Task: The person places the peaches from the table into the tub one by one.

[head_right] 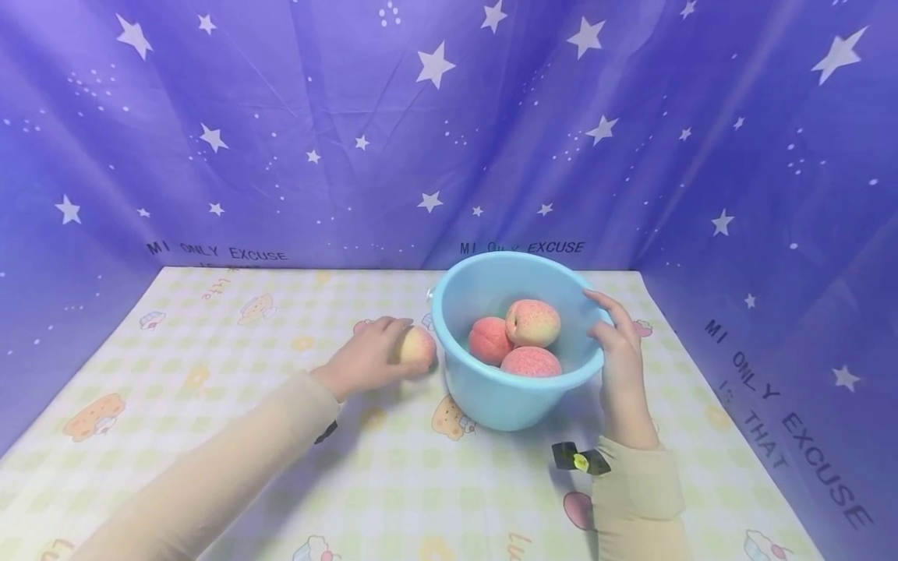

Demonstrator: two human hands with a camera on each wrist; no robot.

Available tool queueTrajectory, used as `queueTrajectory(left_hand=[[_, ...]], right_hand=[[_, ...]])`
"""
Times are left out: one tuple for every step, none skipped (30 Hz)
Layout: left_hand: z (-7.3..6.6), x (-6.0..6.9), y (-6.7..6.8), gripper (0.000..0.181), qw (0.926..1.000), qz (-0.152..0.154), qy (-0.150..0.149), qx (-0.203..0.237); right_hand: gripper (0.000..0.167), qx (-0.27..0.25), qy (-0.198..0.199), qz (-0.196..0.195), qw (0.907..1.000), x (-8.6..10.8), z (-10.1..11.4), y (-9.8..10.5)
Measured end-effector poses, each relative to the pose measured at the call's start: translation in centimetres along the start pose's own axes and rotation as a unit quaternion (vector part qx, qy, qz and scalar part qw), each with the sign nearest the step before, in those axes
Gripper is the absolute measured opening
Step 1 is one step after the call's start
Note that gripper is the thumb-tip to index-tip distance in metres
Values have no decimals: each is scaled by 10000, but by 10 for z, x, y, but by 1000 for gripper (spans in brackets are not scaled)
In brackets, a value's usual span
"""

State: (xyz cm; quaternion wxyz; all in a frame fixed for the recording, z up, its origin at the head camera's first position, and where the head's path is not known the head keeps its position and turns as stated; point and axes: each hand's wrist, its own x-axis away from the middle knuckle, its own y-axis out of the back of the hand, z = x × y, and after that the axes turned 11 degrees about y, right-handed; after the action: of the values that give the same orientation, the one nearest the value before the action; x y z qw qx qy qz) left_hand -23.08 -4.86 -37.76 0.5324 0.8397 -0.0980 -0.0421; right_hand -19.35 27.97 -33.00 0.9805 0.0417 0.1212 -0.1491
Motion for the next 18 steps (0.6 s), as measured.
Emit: queueTrajectory(left_hand=[[0,0,-1,85,10000,-5,-26,-7],[0,0,-1,84,10000,-9,-53,-8],[-1,0,-2,83,10000,-14,-73,-24],[-1,0,-2,82,10000,-13,-88,-29],[-1,0,-2,82,9999,-17,-105,-36],[-2,0,-3,81,9999,-21,-125,-36],[-2,0,-3,80,9999,-27,-146,-32],[-3,0,-4,80,9999,-36,-159,-30],[-3,0,-4,81,9999,-41,-166,-27],[-3,0,-5,81,9998,-41,-175,-15],[-3,-1,-6,81,9998,-56,-184,-8],[-3,-1,-6,81,9998,-65,-189,0],[-3,-1,-7,81,9998,-79,-185,-8],[-3,-2,-8,82,9998,-85,-173,-14],[-3,-2,-9,82,9998,-96,-168,-22],[-3,-3,-9,83,9998,-103,-155,-40],[-3,-3,-9,83,9998,-112,-151,-49],[-4,-3,-10,83,9998,-126,-149,-62]], right_hand=[[62,5,2,5,10000,0,0,0],[61,0,7,2,10000,0,0,0],[61,3,15,12,10000,0,0,0],[61,11,18,16,10000,0,0,0],[61,4,19,25,10000,0,1,0],[60,13,20,27,10000,0,1,1],[60,29,21,29,10000,0,0,1],[60,44,25,32,10000,0,0,1],[60,74,27,40,10000,0,0,2],[60,89,25,42,9999,0,0,2],[59,105,26,49,9999,0,0,2],[59,121,28,51,9999,0,0,2],[59,144,30,57,9999,0,-1,2],[59,149,33,61,9999,-1,-1,2],[59,143,36,67,9999,-1,-1,2],[59,147,39,71,9999,-1,-1,2],[59,141,41,71,9999,-1,-1,2],[59,128,46,70,9999,-2,-1,2]])
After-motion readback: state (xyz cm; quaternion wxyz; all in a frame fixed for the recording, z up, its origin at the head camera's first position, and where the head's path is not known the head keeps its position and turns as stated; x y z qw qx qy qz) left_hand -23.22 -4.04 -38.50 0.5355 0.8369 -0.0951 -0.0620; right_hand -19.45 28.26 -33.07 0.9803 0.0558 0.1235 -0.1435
